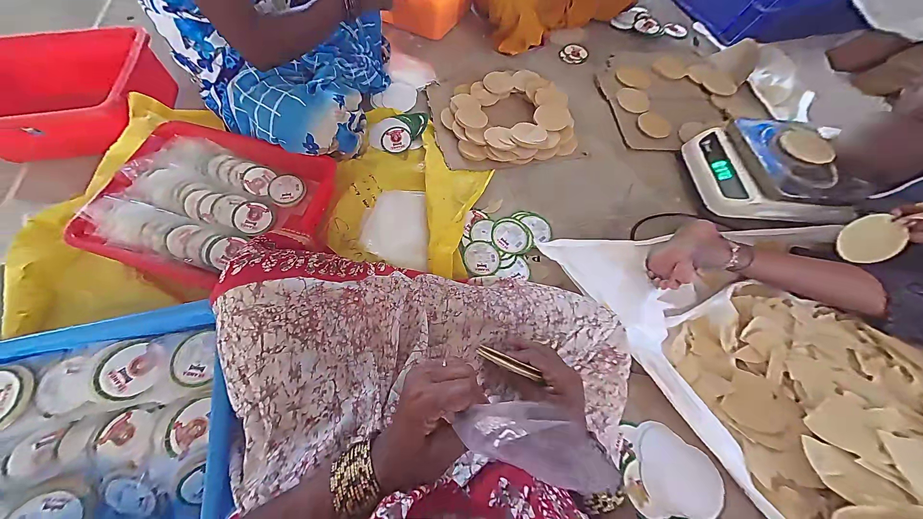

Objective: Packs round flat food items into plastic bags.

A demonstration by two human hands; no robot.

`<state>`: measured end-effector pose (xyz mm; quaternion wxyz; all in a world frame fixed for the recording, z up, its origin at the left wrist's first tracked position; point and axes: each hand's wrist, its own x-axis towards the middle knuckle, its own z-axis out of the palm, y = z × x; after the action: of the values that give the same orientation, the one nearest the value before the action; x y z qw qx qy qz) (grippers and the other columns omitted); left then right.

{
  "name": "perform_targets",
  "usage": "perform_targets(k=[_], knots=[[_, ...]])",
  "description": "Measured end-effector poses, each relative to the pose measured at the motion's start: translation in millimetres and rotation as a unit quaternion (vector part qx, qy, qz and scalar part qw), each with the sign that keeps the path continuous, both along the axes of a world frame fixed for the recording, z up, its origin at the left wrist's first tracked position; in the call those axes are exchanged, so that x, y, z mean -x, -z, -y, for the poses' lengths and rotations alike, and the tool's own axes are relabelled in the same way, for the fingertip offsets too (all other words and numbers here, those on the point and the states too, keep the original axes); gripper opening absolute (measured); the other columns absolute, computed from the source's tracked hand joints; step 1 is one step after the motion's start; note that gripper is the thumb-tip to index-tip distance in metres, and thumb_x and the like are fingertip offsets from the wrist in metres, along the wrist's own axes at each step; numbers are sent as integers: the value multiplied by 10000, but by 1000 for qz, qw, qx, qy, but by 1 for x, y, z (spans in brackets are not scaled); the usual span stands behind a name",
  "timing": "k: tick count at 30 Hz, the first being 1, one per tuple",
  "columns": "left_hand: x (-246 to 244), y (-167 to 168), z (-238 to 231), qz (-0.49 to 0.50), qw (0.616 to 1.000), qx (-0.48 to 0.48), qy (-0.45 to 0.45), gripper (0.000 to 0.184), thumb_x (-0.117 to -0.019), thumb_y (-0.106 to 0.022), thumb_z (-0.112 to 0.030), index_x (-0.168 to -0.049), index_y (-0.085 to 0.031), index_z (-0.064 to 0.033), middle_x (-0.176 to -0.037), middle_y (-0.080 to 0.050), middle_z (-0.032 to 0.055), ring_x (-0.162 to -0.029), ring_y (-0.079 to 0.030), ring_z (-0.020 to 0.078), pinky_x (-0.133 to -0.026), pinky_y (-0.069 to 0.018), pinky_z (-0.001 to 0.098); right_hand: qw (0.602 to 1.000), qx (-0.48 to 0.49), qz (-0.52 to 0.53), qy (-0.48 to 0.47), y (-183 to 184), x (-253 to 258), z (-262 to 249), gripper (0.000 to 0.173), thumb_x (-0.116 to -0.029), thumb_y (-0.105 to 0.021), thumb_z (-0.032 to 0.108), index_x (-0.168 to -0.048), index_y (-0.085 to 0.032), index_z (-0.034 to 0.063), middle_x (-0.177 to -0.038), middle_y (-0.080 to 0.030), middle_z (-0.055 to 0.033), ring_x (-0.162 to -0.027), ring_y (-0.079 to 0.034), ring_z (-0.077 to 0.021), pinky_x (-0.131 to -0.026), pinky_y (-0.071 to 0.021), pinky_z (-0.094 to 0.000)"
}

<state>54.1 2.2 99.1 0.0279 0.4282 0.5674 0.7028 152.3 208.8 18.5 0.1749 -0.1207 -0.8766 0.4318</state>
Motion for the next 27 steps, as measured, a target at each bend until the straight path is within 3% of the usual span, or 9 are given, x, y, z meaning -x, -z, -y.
perform_targets(k=[3, 6, 11, 14, 16, 19, 23, 25, 27], knots=[[-2, 2, 2, -26, 999, -25, -2, 301, -1005, -650, -233, -797, -569, -31, -721, -540, 60, -721, -564, 94, -695, -482, 199, 1000, -12, -16, 3, 4, 2, 2, 179, -850, -721, 240, -892, -794, 81, -1103, -764, -93, -1048, -722, -180, -908, -590, -345], [2, -2, 4, -93, 994, -61, 24, 186, -1004, -611, -184, -864, -640, -65, -722, -551, 51, -712, -567, 138, -791, -510, 276, 1000, -2, -13, 1, 3, 2, 2, 168, -847, -734, 216, -913, -796, 75, -1084, -769, -78, -1031, -723, -158, -911, -589, -325], [0, -10, 7, -158, 985, -58, 28, 178, -1031, -586, -201, -924, -652, -75, -807, -570, 46, -807, -580, 155, -915, -496, 307, 999, 28, -16, 9, 1, 0, 3, 194, -836, -736, 166, -972, -797, 41, -999, -785, -57, -930, -736, -72, -860, -597, -254], [-1, -10, 6, -158, 985, -59, 35, 174, -1030, -585, -195, -921, -652, -77, -802, -565, 47, -807, -573, 161, -906, -492, 309, 993, 99, -14, 55, -9, 3, 6, 141, -824, -766, 134, -938, -776, 51, -855, -766, 26, -761, -695, 35, -714, -584, -170], [-2, -9, 7, -154, 986, -59, 35, 174, -1026, -599, -183, -895, -636, -75, -790, -554, 50, -800, -567, 164, -893, -491, 307, 983, 156, -40, 90, -18, 6, 7, 110, -792, -791, 89, -892, -748, 72, -784, -740, 72, -687, -674, 41, -639, -580, -168], [-3, -5, 11, -150, 987, -50, 35, 203, -1033, -588, -192, -870, -628, -77, -785, -555, 50, -798, -566, 165, -884, -490, 303, 963, 223, -109, 105, -48, 6, 5, 225, -759, -832, 66, -937, -761, 184, -871, -767, 129, -787, -713, 14, -727, -613, -196], [-4, 3, 12, -142, 989, -30, 34, 213, -1028, -579, -187, -847, -625, -84, -771, -560, 49, -801, -571, 169, -883, -486, 295, 946, 243, -201, 76, -107, -2, 0, 358, -777, -843, 91, -1064, -760, 288, -1019, -776, 127, -926, -732, -25, -838, -621, -226], [-4, 6, 12, -139, 990, -16, 32, 210, -1028, -580, -182, -847, -620, -84, -772, -562, 50, -811, -577, 168, -888, -489, 289, 947, 232, -220, 33, -136, -14, -1, 400, -823, -822, 108, -1144, -730, 327, -1077, -764, 150, -970, -720, -4, -866, -605, -200], [-5, 7, 12, -134, 991, 4, 13, 225, -1035, -572, -203, -848, -614, -86, -774, -568, 47, -817, -583, 159, -886, -489, 274, 953, 234, -184, -61, -162, -30, -7, 327, -932, -752, 194, -1225, -687, 325, -1125, -746, 155, -1010, -702, 9, -891, -580, -180]])
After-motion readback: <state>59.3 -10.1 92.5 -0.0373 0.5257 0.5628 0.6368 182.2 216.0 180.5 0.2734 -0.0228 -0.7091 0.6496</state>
